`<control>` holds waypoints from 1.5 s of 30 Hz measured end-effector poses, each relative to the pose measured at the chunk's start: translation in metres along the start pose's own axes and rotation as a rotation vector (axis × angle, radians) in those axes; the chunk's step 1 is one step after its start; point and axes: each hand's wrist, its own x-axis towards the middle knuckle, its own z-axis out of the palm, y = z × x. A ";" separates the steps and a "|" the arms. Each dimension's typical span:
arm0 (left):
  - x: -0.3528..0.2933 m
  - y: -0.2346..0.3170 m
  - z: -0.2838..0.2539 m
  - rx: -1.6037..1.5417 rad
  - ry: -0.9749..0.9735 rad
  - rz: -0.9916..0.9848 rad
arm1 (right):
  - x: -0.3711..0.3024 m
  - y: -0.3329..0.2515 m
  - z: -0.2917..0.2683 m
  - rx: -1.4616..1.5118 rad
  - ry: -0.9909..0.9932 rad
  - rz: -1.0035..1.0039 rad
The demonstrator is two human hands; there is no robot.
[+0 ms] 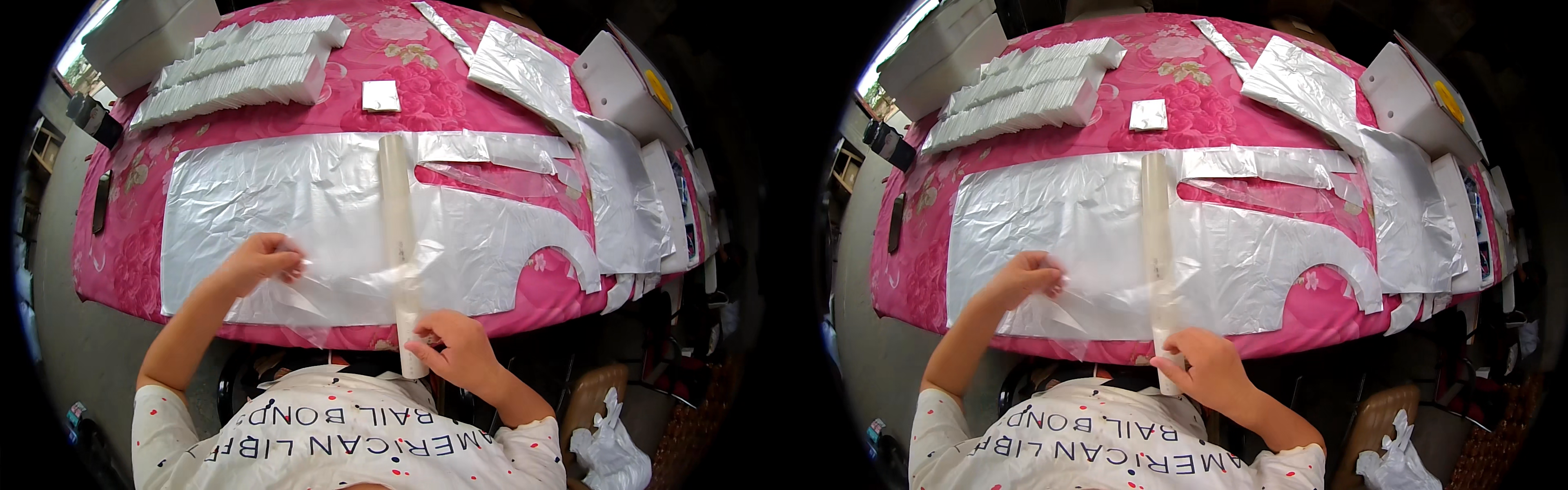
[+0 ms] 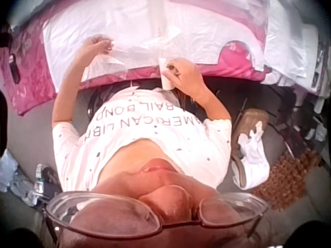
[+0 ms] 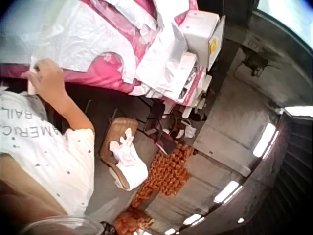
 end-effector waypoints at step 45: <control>0.066 -0.030 0.121 1.387 0.234 0.786 | 0.238 0.176 -0.061 1.814 0.563 0.029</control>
